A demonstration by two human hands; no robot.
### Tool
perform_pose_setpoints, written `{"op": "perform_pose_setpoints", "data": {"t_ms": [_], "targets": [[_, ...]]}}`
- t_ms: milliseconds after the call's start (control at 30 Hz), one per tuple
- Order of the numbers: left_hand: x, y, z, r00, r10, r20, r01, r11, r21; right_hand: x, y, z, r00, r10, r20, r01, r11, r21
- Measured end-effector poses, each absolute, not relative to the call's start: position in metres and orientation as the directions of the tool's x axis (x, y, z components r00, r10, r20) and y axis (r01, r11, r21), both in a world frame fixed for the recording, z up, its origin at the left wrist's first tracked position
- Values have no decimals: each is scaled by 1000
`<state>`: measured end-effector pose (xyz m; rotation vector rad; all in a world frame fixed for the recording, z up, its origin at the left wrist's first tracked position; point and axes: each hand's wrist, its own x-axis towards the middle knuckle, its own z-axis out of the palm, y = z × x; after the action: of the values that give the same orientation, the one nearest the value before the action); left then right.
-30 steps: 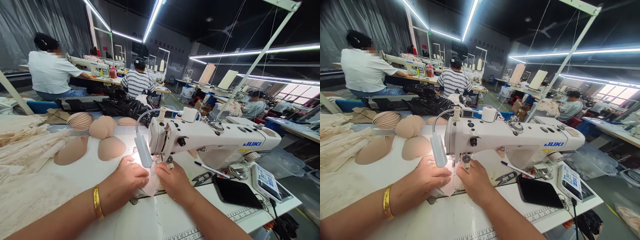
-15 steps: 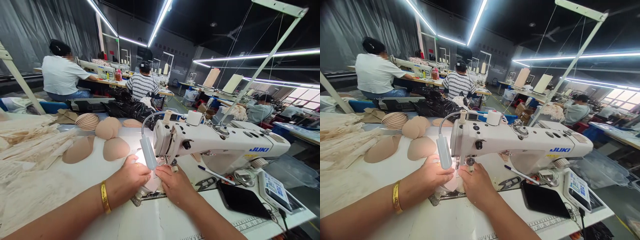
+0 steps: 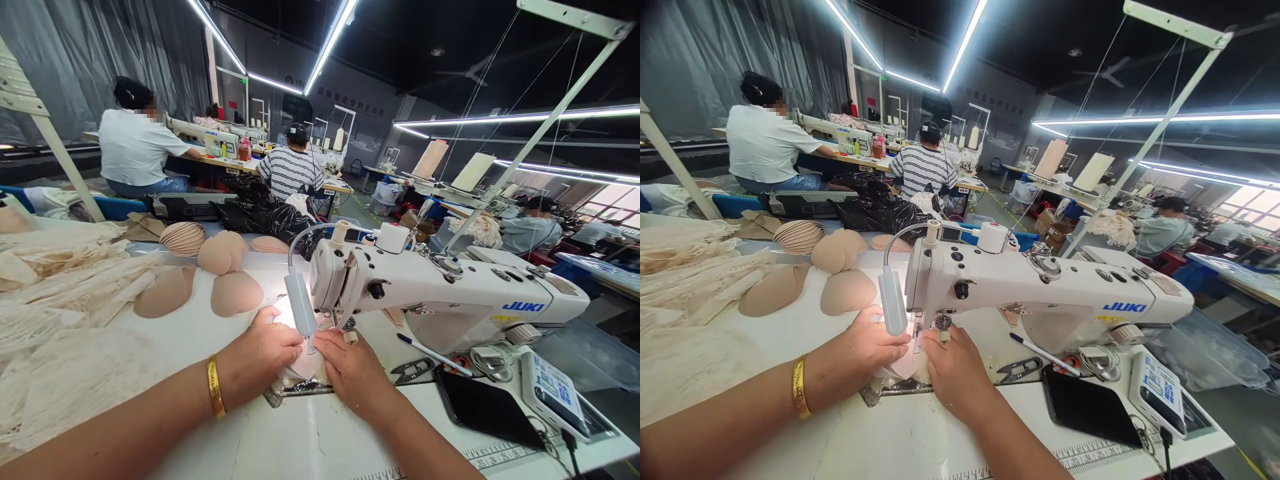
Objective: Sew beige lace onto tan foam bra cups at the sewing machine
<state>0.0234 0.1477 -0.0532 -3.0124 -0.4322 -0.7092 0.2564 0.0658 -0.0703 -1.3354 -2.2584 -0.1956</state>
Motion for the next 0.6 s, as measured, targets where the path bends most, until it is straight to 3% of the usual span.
{"op": "perform_pose_setpoints", "data": {"t_ms": [267, 600], "targets": [[24, 151, -54, 858, 267, 438, 251, -963, 95, 254, 70, -54, -270, 731, 627, 855, 481, -194], [25, 146, -60, 837, 269, 476, 267, -961, 74, 253, 69, -55, -254, 753, 607, 850, 473, -231]]}}
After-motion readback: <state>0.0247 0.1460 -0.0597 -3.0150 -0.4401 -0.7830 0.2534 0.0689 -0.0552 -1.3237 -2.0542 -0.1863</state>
